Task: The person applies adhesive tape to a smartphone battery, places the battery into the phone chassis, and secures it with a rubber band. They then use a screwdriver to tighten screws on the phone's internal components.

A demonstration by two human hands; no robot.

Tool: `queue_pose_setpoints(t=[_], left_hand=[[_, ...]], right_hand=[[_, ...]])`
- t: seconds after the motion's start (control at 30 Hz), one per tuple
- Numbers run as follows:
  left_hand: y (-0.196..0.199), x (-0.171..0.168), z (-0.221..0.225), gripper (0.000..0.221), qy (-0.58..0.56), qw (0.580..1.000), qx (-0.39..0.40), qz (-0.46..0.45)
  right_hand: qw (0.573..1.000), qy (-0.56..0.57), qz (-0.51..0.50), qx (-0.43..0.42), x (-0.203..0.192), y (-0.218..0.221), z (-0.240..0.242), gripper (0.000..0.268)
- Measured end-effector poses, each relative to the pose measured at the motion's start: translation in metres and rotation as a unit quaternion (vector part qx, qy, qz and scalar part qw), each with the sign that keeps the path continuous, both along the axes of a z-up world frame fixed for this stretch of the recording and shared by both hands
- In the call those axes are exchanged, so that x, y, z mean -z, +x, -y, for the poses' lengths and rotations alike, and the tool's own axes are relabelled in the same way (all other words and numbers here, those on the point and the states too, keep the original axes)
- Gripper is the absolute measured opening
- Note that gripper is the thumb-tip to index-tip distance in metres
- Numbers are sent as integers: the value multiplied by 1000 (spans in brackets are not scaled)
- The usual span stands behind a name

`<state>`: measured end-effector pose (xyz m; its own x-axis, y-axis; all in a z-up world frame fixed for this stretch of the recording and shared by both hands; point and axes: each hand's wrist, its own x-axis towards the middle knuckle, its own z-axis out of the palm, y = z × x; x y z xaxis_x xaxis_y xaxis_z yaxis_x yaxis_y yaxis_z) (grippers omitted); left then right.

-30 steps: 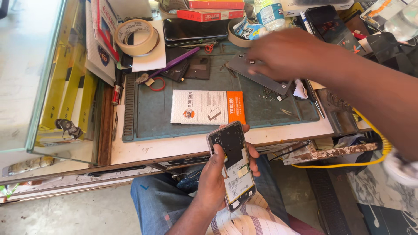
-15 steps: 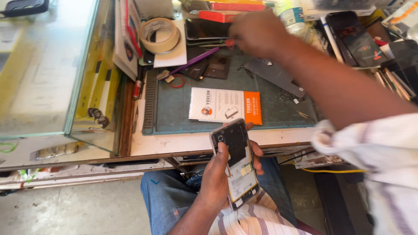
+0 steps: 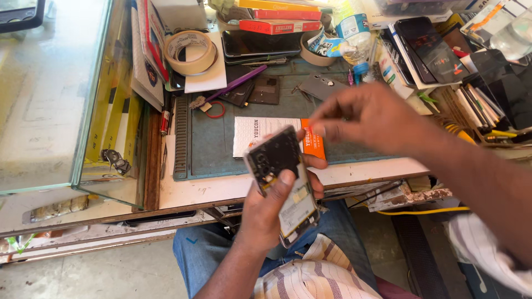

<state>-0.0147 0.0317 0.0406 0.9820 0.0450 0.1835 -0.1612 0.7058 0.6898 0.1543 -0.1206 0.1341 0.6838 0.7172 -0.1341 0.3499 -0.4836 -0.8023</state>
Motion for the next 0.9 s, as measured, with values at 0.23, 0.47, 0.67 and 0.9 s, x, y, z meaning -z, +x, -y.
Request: queue_pose_setpoints(t=[0.23,0.47,0.67,0.9], left_hand=[[-5,15,8,71,15,999,30,-24],[-10,26,6,67,-50,991,114,-42],[-14,34,1,63,-110,981,152,-47],[-28,31,1,70,-155,956,247,18]], right_hand=[[967,220,-126,36,47,-44,34,19],[935,286,-184,105,88,-55,39,13],[943,272,-183,65,85,-55,42,12],[982,78,158,-72,81,-44,43,20]])
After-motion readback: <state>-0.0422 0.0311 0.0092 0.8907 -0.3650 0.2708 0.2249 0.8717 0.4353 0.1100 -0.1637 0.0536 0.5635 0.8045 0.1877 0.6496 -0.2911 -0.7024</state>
